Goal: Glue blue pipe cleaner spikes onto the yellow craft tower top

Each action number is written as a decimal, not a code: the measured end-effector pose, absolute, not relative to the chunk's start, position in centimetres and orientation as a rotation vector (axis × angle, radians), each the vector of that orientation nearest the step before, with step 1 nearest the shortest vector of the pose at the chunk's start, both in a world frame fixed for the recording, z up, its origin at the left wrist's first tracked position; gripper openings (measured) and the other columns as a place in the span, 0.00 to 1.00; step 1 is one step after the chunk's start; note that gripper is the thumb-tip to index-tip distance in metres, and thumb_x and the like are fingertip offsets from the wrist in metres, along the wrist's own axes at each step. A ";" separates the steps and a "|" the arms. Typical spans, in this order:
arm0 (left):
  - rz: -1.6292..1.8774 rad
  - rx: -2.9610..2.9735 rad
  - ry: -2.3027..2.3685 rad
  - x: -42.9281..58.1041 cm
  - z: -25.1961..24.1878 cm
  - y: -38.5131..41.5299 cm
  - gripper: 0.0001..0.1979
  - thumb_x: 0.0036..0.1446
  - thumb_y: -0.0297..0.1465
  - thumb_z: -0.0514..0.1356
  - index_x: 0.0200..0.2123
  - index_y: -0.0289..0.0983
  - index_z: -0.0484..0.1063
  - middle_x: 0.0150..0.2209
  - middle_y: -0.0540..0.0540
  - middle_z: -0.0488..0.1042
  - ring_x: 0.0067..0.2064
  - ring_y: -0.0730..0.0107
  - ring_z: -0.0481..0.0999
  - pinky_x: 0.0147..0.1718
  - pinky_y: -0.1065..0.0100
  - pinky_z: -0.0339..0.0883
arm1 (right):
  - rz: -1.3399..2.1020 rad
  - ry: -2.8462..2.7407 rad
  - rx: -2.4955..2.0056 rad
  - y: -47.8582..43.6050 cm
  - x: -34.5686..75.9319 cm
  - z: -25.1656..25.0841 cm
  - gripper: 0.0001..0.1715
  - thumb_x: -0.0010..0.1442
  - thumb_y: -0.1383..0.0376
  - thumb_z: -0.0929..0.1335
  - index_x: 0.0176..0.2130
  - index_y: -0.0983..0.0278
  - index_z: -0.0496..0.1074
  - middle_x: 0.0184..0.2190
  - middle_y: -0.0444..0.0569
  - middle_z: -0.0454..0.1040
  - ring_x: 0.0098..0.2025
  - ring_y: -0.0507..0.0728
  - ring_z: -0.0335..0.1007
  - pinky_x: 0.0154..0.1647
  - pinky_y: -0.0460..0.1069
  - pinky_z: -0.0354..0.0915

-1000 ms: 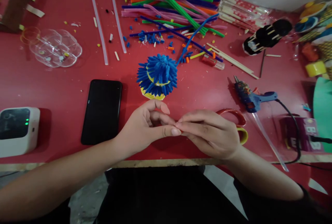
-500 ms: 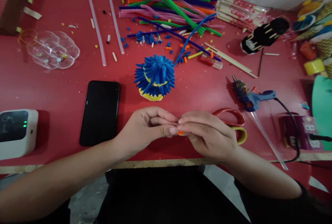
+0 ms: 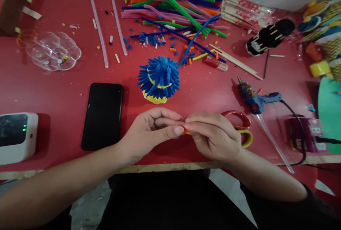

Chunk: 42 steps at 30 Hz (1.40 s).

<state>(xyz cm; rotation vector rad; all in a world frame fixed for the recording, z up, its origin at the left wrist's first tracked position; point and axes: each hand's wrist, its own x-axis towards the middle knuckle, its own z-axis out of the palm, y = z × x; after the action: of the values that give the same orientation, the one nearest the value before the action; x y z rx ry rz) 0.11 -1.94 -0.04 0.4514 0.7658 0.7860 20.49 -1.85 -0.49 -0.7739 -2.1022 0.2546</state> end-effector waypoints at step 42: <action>0.935 0.590 0.858 0.3 -0.1 -2.0 0.11 0.50 0.24 0.77 0.33 0.38 0.80 0.33 0.54 0.84 0.34 0.78 0.83 0.44 0.75 0.79 | 1.964 -0.982 -0.631 0.5 21.1 0.1 0.15 0.68 0.63 0.71 0.32 0.60 0.65 0.29 0.39 0.58 0.27 0.47 0.56 0.22 0.40 0.59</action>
<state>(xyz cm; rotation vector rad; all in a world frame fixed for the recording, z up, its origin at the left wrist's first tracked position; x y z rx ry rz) 0.27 -2.02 -0.07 0.5896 0.8579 0.9350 21.06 0.53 0.06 -0.6305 -0.9819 1.9640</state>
